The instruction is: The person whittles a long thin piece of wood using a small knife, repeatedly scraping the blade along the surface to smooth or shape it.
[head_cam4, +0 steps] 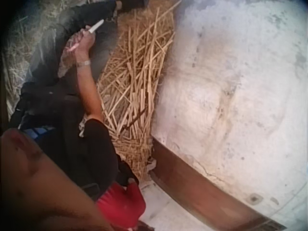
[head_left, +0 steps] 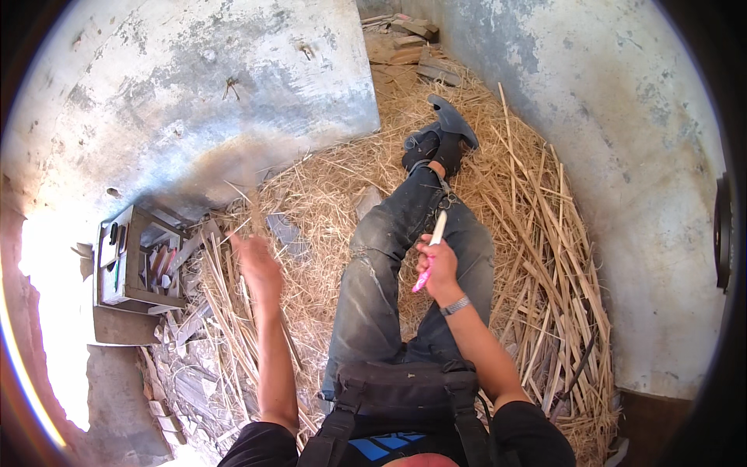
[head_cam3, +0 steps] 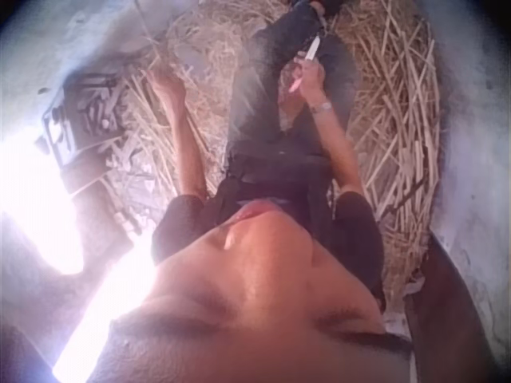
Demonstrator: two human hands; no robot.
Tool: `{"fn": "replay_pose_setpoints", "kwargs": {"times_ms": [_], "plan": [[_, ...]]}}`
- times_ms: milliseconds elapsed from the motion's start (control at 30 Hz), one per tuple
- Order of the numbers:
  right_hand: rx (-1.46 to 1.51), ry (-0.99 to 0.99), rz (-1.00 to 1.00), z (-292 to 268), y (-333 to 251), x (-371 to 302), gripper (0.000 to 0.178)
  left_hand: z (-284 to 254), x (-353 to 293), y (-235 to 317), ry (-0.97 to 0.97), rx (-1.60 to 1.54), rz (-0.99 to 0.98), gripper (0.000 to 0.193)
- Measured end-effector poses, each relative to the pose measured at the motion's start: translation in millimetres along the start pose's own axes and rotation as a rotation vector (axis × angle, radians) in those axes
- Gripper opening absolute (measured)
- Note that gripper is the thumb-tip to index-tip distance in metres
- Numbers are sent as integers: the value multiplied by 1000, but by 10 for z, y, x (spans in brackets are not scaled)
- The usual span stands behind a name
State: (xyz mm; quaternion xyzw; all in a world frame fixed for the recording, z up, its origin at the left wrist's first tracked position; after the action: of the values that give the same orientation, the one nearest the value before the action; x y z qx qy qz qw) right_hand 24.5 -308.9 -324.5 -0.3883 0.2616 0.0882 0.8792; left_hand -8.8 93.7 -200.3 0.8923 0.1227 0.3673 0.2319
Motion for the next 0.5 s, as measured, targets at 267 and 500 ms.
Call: {"fn": "replay_pose_setpoints", "kwargs": {"times_ms": [267,500], "plan": [[-485,-157,-286,219,-542,-325,37,-245,-445,562,-540,-478,-420,17],[-1240,-390,-713,676,-201,-733,44,308,-1323,938,-879,-594,-535,26]]}}
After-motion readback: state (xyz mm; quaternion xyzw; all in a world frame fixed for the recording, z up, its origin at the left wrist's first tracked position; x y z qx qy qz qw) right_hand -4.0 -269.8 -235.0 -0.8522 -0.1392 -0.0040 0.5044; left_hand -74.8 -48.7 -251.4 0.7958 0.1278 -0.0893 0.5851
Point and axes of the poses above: each hand's wrist, its own x-axis towards the middle knuckle, its own z-axis out of the palm, y = z × x, the point moved 7 cm from there along x, towards the middle knuckle, and after that the axes turned 4 degrees about y, right-handed, at the moved point
